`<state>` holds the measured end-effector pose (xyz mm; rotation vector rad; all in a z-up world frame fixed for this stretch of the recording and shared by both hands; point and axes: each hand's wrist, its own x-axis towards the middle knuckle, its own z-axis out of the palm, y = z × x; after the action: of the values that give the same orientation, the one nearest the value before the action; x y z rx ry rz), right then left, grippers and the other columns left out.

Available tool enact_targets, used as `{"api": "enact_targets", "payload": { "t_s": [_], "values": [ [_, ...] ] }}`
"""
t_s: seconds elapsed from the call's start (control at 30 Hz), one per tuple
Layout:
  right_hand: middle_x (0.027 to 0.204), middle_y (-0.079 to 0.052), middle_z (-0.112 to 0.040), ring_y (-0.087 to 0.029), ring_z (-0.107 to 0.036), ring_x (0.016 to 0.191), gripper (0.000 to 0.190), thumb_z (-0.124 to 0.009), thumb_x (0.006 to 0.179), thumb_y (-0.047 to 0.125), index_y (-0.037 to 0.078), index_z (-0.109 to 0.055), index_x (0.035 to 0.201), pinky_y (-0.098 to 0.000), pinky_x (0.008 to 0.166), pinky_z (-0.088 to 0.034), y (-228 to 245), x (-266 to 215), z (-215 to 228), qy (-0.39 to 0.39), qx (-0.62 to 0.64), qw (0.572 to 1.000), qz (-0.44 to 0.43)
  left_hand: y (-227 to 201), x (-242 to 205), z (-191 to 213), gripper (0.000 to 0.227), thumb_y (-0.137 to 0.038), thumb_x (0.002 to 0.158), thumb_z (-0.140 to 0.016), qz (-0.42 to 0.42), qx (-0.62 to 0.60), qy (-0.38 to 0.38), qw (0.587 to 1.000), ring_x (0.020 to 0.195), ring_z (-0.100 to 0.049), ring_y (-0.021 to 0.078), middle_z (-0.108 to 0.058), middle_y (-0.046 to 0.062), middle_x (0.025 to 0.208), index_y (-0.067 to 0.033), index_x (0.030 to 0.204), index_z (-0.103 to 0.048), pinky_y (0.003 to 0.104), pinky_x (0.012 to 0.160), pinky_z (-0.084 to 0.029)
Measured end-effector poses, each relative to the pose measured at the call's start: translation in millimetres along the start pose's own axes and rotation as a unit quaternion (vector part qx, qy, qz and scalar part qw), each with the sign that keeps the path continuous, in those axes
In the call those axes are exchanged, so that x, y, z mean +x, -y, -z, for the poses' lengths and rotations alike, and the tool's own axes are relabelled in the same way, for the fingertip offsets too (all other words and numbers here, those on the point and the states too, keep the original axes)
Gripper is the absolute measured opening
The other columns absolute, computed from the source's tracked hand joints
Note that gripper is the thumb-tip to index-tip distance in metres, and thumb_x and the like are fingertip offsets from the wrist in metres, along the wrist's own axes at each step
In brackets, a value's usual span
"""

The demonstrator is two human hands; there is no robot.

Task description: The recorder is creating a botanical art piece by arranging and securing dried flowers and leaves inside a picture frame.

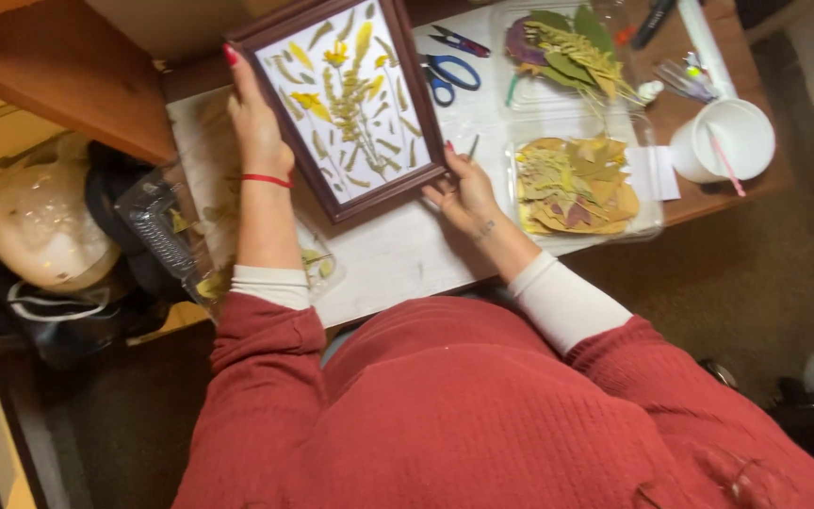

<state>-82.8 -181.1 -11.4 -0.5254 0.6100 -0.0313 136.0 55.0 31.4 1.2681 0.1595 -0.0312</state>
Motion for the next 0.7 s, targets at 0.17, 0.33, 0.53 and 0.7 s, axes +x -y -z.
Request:
{"api": "enact_targets", "payload": {
  "t_s": [0.17,0.33,0.53,0.7],
  "values": [
    [0.106,-0.007,-0.068,-0.021,-0.068,0.104,0.011,-0.058,0.103,0.022,0.013,-0.053,0.097,-0.0513,0.098,-0.058,4.4,0.7,0.5,-0.005,-0.001,1.000,0.017,-16.4,-12.3,-15.7,0.094,-0.066,0.089,-0.063,0.004,-0.065,0.067,0.996,0.130,-0.064,0.0274,-0.061,0.018,0.145,0.0083,0.145,-0.045,0.039,0.109,-0.055],
    [0.106,-0.007,-0.067,-0.020,-0.068,0.104,0.013,-0.058,0.104,0.024,0.014,-0.053,0.099,-0.0499,0.098,-0.059,6.1,0.5,-5.7,-0.010,-0.018,1.000,0.014,-18.1,-12.1,-14.4,0.086,-0.063,0.093,-0.062,-0.029,-0.088,0.115,0.989,0.125,-0.066,0.0252,-0.064,0.017,0.141,0.0069,0.142,-0.054,0.038,0.106,-0.056],
    [0.104,-0.009,-0.070,-0.018,-0.070,0.095,0.031,-0.052,0.106,0.038,0.008,-0.057,0.112,-0.0411,0.091,-0.059,23.4,0.6,-11.0,-0.030,-0.081,0.996,0.032,0.0,-2.6,-10.0,0.091,-0.065,0.089,-0.064,-0.005,-0.075,0.083,0.994,0.125,-0.066,0.0259,-0.063,0.019,0.141,0.0076,0.142,-0.049,0.038,0.105,-0.058],
    [0.101,-0.009,-0.076,-0.017,-0.074,0.086,0.045,-0.036,0.106,0.049,0.007,-0.051,0.111,-0.0328,0.078,-0.060,59.1,30.7,-0.5,-0.084,-0.163,0.981,0.070,27.5,-6.6,-5.6,0.094,-0.065,0.087,-0.064,0.041,-0.059,0.045,0.996,0.126,-0.065,0.0282,-0.062,0.022,0.139,0.0074,0.142,-0.040,0.039,0.106,-0.057]
  ]
}}
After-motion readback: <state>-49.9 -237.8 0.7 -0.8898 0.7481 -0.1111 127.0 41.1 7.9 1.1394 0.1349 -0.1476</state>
